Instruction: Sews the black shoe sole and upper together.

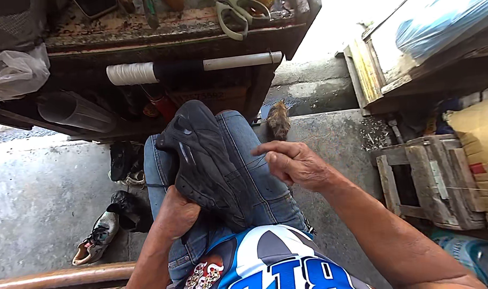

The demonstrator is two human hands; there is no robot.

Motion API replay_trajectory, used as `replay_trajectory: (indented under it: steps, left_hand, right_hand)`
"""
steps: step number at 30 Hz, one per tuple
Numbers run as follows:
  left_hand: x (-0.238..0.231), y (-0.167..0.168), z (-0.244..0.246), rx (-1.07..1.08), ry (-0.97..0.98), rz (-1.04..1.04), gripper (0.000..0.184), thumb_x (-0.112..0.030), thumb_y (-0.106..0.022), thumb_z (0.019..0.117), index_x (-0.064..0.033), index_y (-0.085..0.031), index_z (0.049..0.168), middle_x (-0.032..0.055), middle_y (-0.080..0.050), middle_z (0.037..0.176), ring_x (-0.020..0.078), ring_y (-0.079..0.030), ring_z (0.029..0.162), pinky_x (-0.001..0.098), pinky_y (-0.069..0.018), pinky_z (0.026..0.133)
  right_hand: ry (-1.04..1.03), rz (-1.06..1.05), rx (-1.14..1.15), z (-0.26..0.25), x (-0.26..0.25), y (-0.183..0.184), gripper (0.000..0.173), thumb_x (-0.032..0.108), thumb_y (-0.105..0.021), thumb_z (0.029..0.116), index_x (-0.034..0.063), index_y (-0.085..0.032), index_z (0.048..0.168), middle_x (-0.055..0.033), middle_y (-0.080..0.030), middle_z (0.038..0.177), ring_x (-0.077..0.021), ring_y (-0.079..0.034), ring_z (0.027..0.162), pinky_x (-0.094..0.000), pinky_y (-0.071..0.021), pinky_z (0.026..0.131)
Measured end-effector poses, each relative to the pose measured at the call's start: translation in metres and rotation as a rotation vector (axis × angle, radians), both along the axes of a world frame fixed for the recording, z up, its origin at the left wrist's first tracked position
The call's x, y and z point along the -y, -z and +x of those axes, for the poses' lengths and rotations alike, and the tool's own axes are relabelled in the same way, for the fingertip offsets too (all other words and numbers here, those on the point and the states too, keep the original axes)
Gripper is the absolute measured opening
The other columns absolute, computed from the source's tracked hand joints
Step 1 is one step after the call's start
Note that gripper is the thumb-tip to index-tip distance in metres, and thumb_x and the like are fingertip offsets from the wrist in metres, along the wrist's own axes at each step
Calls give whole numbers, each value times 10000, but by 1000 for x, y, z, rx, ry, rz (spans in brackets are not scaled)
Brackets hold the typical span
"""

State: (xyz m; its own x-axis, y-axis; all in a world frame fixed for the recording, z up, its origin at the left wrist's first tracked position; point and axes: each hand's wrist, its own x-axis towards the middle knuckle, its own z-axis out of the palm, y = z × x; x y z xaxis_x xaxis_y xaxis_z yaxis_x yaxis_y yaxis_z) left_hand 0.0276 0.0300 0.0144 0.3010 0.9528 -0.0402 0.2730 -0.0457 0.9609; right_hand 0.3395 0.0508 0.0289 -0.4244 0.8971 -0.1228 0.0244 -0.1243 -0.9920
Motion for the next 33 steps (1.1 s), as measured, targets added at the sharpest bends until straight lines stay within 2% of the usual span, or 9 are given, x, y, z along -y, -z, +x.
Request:
replay_trajectory:
  steps: [7,12,15,17,20,25,29,31,33]
  left_hand:
    - [3,-4,-14,-280,-38,87,117,-134,-640,870,-130,-736,939,-83,-737,881,-57,-681,850,170,-577,780]
    - [3,-4,-14,-335,-63,97,119,-166,-639,895,-145,-741,953,-96,-732,873,-75,-670,824,149,-565,758]
    - [3,-3,-15,-253,-54,95,142,-137,-633,911,-129,-745,997,-80,-744,915,-50,-686,852,155,-580,777]
    - [5,-4,-19,-235,-47,118,151,-154,-629,934,-124,-746,1023,-67,-744,944,-24,-692,882,171,-586,800]
    - [9,-4,-24,-320,-61,187,167,-225,-628,940,-138,-755,1004,-53,-696,942,7,-657,904,194,-559,808]
    - [9,-3,-21,-400,-99,191,176,-292,-660,913,-178,-773,987,-61,-666,947,7,-628,912,199,-535,801]
    - [8,1,-20,-440,-119,161,185,-334,-660,907,-206,-775,972,-67,-644,935,8,-614,888,232,-529,789]
    - [9,1,-20,-440,-117,151,177,-350,-667,912,-221,-779,954,-72,-646,934,15,-614,889,251,-529,793]
    - [9,1,-20,-447,-116,155,171,-354,-666,899,-230,-780,928,-79,-650,929,16,-615,883,258,-528,789]
  right_hand:
    - [-595,58,66,-5,-4,-5,315,277,-526,1075,52,-727,985,80,-596,734,63,-470,591,-126,-376,518]
    - [-271,320,663,3,-2,-18,473,562,-552,1008,172,-685,776,71,-557,643,-45,-527,579,-289,-442,529]
    - [24,575,793,-15,1,-11,406,383,-601,1005,133,-630,687,31,-545,631,-97,-539,557,-317,-436,495]
    - [45,611,802,-23,3,-4,190,262,-655,948,118,-727,848,9,-614,726,-110,-588,606,-321,-491,527]
    - [-50,554,734,-29,7,5,213,204,-640,952,138,-770,1107,1,-643,836,-99,-618,695,-302,-535,602]
    - [-146,398,555,-21,8,0,159,181,-621,966,131,-767,930,19,-602,908,-42,-572,801,-206,-499,682]
    - [-219,99,60,7,5,-22,181,251,-620,968,126,-647,840,17,-614,1101,-11,-563,822,-172,-477,639]
    - [-183,4,-185,31,4,-33,195,334,-616,990,167,-656,899,8,-662,1041,-37,-588,729,-196,-489,576]
    - [-96,-2,-303,56,2,-49,154,300,-560,1018,173,-647,1021,0,-648,838,-67,-603,631,-201,-506,526]
